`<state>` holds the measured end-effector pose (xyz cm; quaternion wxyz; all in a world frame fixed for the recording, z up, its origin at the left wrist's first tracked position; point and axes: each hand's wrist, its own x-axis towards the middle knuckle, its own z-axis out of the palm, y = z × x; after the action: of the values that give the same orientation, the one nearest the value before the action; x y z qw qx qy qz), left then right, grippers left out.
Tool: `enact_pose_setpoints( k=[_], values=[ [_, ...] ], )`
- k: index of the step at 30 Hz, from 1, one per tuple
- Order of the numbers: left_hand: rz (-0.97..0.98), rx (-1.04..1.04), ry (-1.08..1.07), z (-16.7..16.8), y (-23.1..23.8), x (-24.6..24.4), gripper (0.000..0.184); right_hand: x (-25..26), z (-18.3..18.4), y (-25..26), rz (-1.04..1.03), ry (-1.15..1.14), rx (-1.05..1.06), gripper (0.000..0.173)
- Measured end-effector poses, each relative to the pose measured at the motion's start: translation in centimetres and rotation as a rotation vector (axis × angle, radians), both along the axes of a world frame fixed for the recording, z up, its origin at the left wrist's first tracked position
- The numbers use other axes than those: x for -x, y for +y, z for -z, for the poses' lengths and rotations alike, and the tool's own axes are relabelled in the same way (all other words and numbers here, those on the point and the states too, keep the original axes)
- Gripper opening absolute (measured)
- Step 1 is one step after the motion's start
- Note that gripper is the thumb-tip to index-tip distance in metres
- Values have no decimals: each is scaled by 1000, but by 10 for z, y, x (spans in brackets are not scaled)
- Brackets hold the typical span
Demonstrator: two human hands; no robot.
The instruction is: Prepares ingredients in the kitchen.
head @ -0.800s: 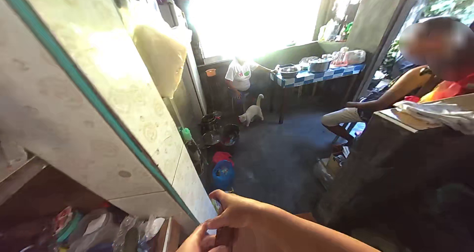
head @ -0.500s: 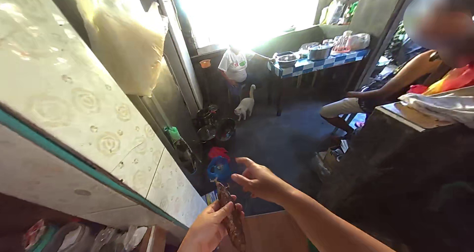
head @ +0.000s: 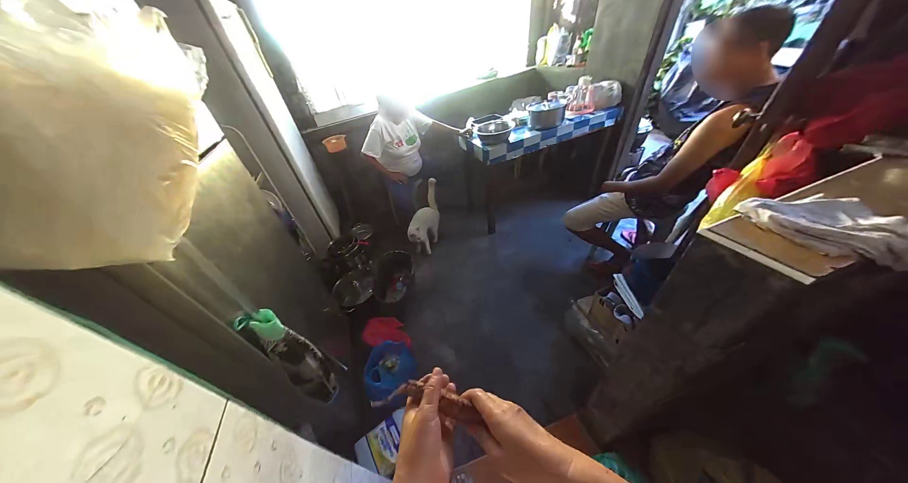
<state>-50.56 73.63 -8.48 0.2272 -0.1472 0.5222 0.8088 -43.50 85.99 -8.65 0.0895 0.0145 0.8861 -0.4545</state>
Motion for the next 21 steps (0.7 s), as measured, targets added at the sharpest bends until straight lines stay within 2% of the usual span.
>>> enact_pose_setpoints(
  k=[2,5,7,14,21],
  values=[
    [-89,-98,-62,5,11,28,18,22,5,6,-11,-19,25,39],
    [-154,-70,-84,5,25,65,17,56,11,4,105,-2,5,41],
    [-149,-47,-89,4,29,89,18,78,10,4,144,-16,-17,38],
    [-67,-60,-253,4,38,165,28,135,22,9,211,177,-23,33],
    [-69,-20,-352,16,47,212,28,173,42,13,258,205,63,39]
  ],
)
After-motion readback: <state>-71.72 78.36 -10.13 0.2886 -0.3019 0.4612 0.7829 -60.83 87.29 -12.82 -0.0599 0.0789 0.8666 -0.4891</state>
